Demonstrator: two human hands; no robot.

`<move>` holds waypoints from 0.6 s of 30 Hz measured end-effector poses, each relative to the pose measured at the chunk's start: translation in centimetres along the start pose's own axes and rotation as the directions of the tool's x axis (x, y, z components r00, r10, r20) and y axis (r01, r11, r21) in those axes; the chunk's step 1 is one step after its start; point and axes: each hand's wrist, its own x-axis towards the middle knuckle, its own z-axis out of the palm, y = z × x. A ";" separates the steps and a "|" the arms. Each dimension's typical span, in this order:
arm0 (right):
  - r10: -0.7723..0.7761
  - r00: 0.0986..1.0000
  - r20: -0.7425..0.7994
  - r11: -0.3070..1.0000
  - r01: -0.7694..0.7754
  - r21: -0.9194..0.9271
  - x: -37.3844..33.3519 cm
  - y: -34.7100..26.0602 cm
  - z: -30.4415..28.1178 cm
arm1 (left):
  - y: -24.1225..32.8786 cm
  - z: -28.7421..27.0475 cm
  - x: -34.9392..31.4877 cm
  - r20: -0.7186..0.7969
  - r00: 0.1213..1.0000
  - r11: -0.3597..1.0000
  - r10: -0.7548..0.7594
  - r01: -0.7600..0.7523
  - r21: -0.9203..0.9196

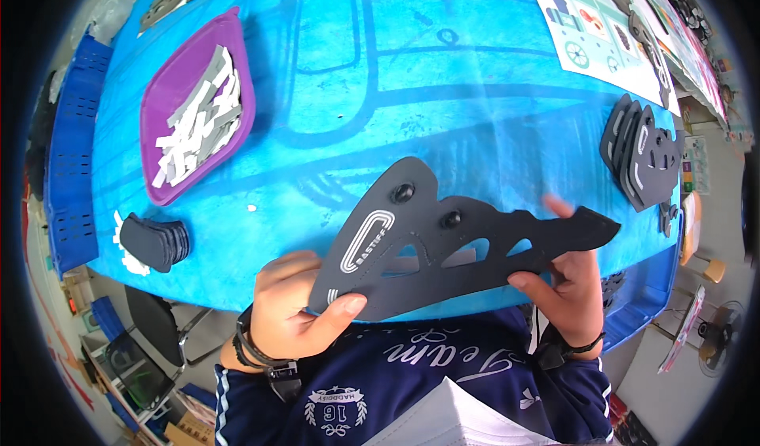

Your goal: Applying adhesive strips to black synthetic shoe upper components at a manufacturing workstation.

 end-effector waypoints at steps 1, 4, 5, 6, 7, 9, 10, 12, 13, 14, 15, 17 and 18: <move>0.015 1.000 0.002 1.000 -0.015 -0.007 0.2 -0.3 -0.3 | -0.3 0.0 0.2 0.002 1.000 1.000 -0.012 0.012 -0.012; -0.245 0.964 0.099 0.824 0.262 -0.503 0.7 0.4 -0.9 | -0.9 -0.6 0.6 0.185 0.981 0.996 0.057 -0.070 0.063; -0.229 0.968 0.102 0.825 0.249 -0.507 0.9 0.3 -0.8 | -0.7 -0.6 0.8 0.188 0.981 0.997 0.046 -0.057 0.051; -0.299 0.946 0.129 0.712 0.311 -0.629 1.1 0.1 -0.8 | -0.6 -0.6 0.9 0.184 0.979 0.984 0.088 -0.115 0.139; -0.362 0.917 0.169 0.577 0.363 -0.732 1.3 0.0 -0.7 | -0.6 -0.4 0.9 0.184 0.974 0.959 0.130 -0.171 0.225; -0.334 0.926 0.174 0.582 0.348 -0.735 1.4 0.2 -0.5 | -0.7 -0.1 0.6 0.158 0.980 0.955 0.124 -0.162 0.250; -0.331 0.927 0.175 0.571 0.344 -0.745 1.6 0.2 -0.5 | -0.5 0.0 0.7 0.157 0.981 0.951 0.118 -0.157 0.266; -0.324 0.930 0.173 0.565 0.337 -0.753 1.8 0.4 -0.4 | -0.6 0.1 0.7 0.139 0.985 0.946 0.099 -0.137 0.295; -0.328 0.925 0.191 0.556 0.353 -0.752 1.9 0.5 -0.4 | -0.6 0.0 0.7 0.143 0.985 0.946 0.092 -0.131 0.296; -0.331 0.921 0.205 0.545 0.364 -0.755 1.9 0.5 -0.4 | -0.7 0.0 0.8 0.143 0.986 0.943 0.084 -0.125 0.308; -0.326 0.924 0.201 0.548 0.358 -0.756 1.9 0.5 -0.4 | -0.7 0.0 1.0 0.143 0.987 0.940 0.076 -0.119 0.321; -0.331 0.919 0.217 0.523 0.370 -0.768 2.1 0.4 -0.3 | -0.8 0.1 1.0 0.132 0.990 0.941 0.050 -0.091 0.326; -0.329 0.919 0.215 0.527 0.368 -0.766 2.1 0.4 -0.3 | -0.7 0.1 0.9 0.114 0.993 0.940 0.026 -0.063 0.334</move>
